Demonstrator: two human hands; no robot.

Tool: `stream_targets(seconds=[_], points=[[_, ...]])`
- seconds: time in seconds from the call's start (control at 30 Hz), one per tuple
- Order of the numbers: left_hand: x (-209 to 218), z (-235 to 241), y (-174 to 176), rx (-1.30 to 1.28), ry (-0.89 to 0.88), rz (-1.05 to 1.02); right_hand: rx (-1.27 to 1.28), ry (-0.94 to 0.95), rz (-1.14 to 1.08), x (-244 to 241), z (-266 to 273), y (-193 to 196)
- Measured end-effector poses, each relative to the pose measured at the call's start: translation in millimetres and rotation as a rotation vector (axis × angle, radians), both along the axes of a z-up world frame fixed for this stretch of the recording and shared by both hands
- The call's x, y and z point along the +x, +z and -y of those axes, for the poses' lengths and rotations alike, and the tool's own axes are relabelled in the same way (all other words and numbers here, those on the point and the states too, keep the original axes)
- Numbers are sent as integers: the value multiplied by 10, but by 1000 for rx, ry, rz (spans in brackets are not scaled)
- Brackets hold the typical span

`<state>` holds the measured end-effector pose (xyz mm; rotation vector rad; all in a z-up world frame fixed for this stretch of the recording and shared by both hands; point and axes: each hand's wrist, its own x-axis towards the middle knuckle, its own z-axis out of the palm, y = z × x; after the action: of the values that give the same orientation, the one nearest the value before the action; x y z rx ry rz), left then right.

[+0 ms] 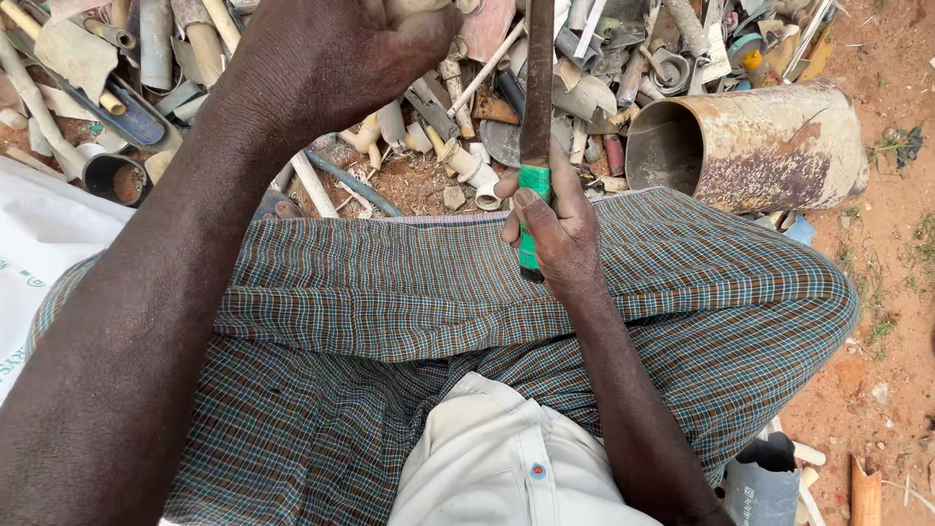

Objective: The person carves a cylindrical wooden piece using a knife with a green handle. They hold the wood in the left hand and repeatedly shave off thin layers while rotating the piece to work around its circumference.

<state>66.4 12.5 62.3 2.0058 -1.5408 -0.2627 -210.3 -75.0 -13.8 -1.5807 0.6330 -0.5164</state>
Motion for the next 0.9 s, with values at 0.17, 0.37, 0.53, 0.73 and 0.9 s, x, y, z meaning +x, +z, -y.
stream_targets(seconds=[0.17,0.37,0.53,0.73,0.9], points=[[-10,-35,-129,-77,-151,44,55,-12,77,-90,-1,151],[280,99,-167,137,-102,163,-10,65,64,-143,-76,341],[380,57,-193,170,-54,391,-119,107,-100,-356,-39,510],[460,-169,-348,226,-65,296,-191,151,-272,-521,0,541],[380,-163,-370,402,4,134,-323,194,-260,-424,-79,432]])
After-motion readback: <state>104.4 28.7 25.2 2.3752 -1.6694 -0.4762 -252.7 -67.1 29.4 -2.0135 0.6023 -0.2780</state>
